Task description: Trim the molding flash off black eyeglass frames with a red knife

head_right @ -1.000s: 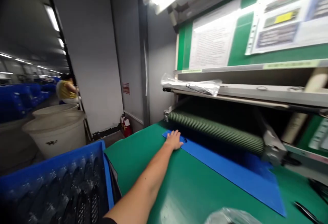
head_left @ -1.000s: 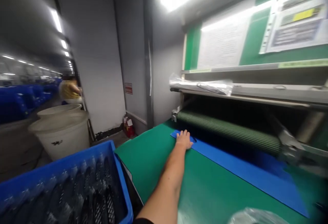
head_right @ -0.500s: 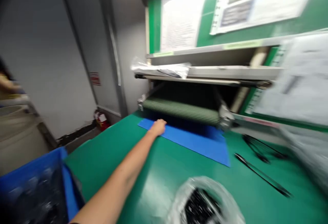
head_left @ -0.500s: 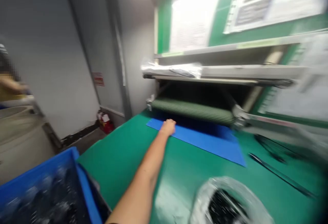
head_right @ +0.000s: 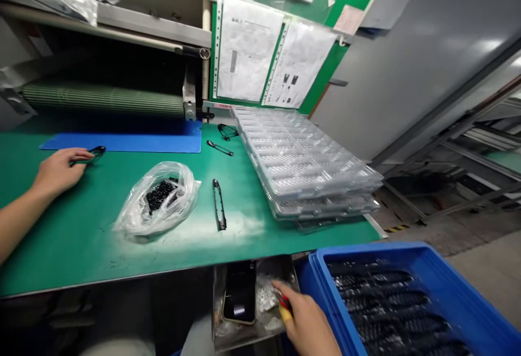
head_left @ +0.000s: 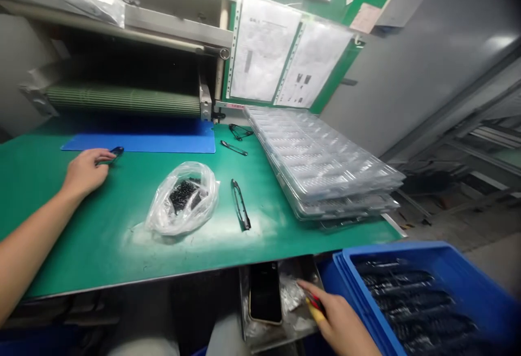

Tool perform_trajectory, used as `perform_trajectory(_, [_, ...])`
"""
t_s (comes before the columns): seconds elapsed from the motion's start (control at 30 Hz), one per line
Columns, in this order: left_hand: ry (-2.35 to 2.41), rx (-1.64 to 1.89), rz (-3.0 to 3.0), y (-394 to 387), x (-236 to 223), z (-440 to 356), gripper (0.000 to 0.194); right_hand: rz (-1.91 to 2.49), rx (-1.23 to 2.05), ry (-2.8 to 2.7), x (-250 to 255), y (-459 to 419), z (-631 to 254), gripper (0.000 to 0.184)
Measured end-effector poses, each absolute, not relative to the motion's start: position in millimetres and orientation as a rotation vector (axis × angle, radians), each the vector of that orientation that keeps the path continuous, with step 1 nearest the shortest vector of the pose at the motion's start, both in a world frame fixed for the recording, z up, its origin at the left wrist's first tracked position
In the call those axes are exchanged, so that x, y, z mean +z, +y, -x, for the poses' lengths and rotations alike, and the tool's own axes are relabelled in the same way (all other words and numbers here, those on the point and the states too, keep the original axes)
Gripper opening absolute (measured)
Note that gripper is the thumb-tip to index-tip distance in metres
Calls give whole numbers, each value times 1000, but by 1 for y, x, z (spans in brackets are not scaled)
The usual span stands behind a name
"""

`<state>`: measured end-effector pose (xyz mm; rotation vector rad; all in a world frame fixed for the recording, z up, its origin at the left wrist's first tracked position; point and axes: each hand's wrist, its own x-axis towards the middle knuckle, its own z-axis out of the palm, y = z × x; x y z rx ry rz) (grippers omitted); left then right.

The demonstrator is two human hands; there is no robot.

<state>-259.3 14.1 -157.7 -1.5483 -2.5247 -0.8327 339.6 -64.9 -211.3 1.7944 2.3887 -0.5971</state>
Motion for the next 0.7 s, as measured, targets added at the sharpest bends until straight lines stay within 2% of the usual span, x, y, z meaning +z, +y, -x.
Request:
perform_trajectory(0.13, [-2564,-866,1415,-23,-165,235,29,-1736,-570,2425,-212,-49,-320,51])
perform_trajectory(0.27, [-2589,-938,1389,-48,-175,224,33,-1638,-527,2414,-215,-39,-294,23])
perform_trajectory(0.5, [-2646,-1016,1449,-85,-181,211,30,-1652,-420,2322,-224,-34,-277,23])
perform_trajectory(0.7, [-2798,-756,1429,-95,-170,200,30,-1648,-400,2326,-218,-45,-282,24])
